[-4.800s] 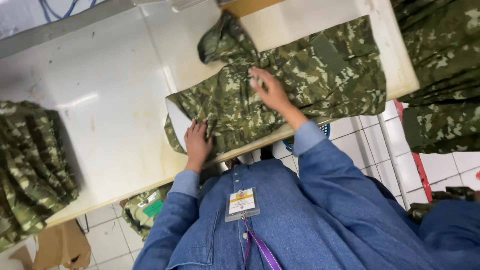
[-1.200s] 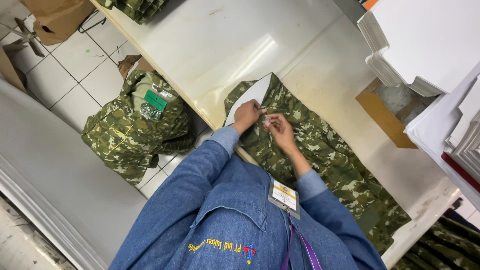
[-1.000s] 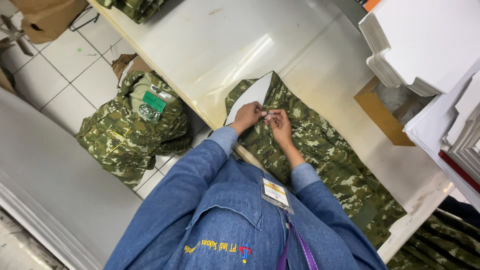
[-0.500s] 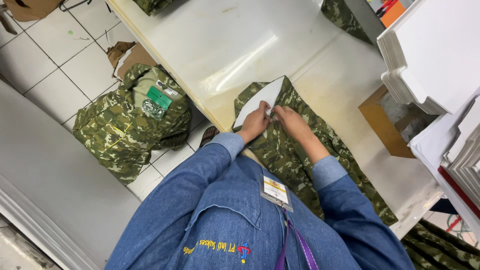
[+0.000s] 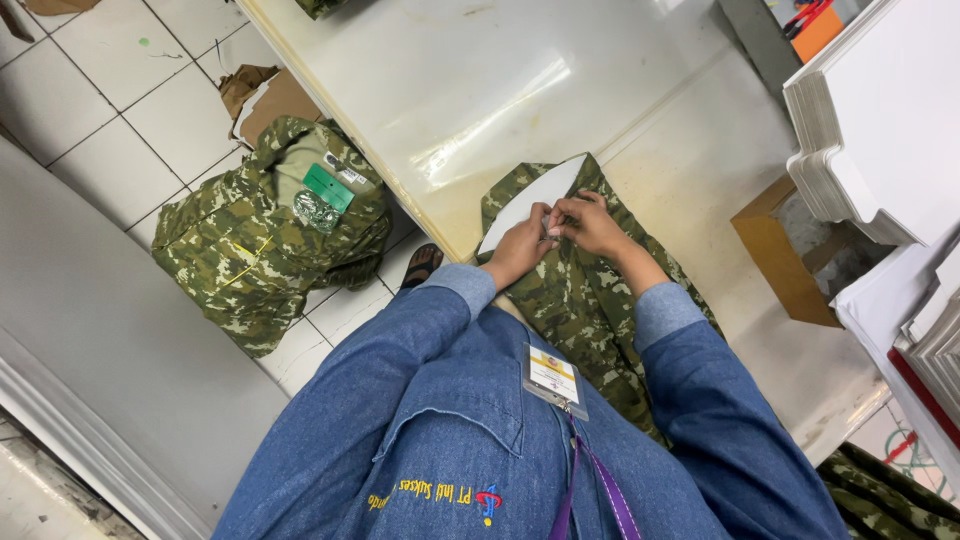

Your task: The person folds a camouflage-patterned shirt on a white table. They place a white paper insert inside the shirt, fold the sleeves and sides inward, and then fold the shirt into a compact rectangular shape. The folded shirt is then placed on a stack of similar shirts.

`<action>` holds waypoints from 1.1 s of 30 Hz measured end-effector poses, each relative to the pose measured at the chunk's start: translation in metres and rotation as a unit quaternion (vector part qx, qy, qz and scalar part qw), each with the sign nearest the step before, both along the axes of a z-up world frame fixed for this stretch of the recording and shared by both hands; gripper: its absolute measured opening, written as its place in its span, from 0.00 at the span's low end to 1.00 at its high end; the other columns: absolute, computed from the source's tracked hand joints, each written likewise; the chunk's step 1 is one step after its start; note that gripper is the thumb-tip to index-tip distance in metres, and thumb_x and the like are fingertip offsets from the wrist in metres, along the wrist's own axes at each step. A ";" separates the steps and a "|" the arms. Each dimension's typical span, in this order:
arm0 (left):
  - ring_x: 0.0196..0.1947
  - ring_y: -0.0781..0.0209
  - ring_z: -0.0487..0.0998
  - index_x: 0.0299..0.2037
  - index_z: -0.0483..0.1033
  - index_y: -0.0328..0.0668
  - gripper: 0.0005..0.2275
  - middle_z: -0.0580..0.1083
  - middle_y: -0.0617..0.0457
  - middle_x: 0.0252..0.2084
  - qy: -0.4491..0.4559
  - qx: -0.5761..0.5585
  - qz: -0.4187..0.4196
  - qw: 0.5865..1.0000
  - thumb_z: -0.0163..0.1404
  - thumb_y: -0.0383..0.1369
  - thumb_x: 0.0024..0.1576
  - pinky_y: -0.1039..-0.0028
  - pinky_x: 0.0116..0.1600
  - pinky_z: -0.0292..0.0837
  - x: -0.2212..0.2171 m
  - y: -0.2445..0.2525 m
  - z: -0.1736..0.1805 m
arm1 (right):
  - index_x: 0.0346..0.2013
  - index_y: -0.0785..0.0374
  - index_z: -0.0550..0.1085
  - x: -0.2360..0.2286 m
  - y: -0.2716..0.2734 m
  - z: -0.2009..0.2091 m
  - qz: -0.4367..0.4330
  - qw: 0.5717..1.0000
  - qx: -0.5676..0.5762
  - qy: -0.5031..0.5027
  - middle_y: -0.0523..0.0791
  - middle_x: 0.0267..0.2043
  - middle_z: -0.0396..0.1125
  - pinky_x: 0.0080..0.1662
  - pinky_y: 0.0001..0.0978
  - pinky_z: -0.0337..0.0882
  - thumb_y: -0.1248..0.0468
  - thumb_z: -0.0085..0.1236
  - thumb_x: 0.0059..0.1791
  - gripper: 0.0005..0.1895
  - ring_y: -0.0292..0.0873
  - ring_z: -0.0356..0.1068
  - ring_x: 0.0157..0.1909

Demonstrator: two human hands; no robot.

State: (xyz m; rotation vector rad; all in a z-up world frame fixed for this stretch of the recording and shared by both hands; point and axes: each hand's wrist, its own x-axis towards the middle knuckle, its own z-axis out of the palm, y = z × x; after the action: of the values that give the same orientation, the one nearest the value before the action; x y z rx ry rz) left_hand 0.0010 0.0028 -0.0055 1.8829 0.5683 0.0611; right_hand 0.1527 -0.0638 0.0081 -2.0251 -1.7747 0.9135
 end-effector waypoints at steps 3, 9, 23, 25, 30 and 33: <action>0.38 0.38 0.70 0.46 0.48 0.43 0.19 0.70 0.42 0.32 0.006 0.003 -0.010 1.000 0.46 0.31 0.49 0.55 0.42 0.66 0.000 -0.001 -0.004 | 0.28 0.52 0.67 0.001 -0.004 0.000 -0.039 0.997 -0.040 0.050 0.36 0.25 0.65 0.58 0.45 0.39 0.57 0.56 0.38 0.09 0.37 0.64 0.40; 0.39 0.37 0.69 0.44 0.49 0.42 0.18 0.69 0.38 0.34 0.006 -0.004 0.002 1.000 0.47 0.31 0.49 0.54 0.43 0.64 0.001 -0.003 -0.004 | 0.25 0.53 0.67 -0.018 0.000 0.005 -0.043 0.997 0.063 -0.001 0.36 0.21 0.66 0.44 0.32 0.58 0.63 0.57 0.38 0.07 0.37 0.67 0.31; 0.40 0.41 0.69 0.40 0.54 0.45 0.14 0.69 0.43 0.31 0.033 -0.039 0.018 0.999 0.47 0.32 0.49 0.58 0.46 0.62 0.007 -0.004 -0.019 | 0.30 0.50 0.67 -0.002 -0.025 -0.010 0.091 0.976 0.086 -0.180 0.38 0.30 0.63 0.45 0.39 0.56 0.65 0.40 0.45 0.06 0.39 0.60 0.41; 0.39 0.42 0.69 0.40 0.54 0.44 0.14 0.69 0.44 0.30 0.028 -0.043 0.016 0.999 0.47 0.31 0.49 0.58 0.45 0.62 0.007 -0.002 -0.011 | 0.27 0.53 0.65 -0.011 -0.025 -0.010 0.067 0.976 0.118 -0.171 0.38 0.27 0.60 0.42 0.35 0.55 0.67 0.40 0.45 0.06 0.39 0.58 0.37; 0.39 0.41 0.70 0.40 0.54 0.48 0.14 0.71 0.43 0.31 0.053 0.008 0.002 0.999 0.45 0.26 0.48 0.55 0.45 0.62 0.004 -0.001 -0.012 | 0.29 0.48 0.65 -0.044 -0.037 -0.002 -0.014 0.949 0.154 -0.273 0.35 0.32 0.59 0.44 0.30 0.55 0.56 0.43 0.42 0.04 0.34 0.56 0.40; 0.39 0.38 0.69 0.44 0.52 0.46 0.16 0.69 0.39 0.34 0.036 0.035 -0.010 0.999 0.42 0.24 0.47 0.54 0.44 0.62 0.013 -0.005 -0.003 | 0.43 0.49 0.65 -0.060 -0.090 0.046 -0.159 0.947 0.084 -0.264 0.41 0.58 0.49 0.57 0.54 0.44 0.64 0.53 0.39 0.19 0.42 0.46 0.61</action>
State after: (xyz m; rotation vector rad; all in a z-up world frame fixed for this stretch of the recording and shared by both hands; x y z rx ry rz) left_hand 0.0142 -0.0022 -0.0086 1.9655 0.6035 -0.0005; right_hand 0.0923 -0.1537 0.0538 -2.4920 -1.6037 0.1169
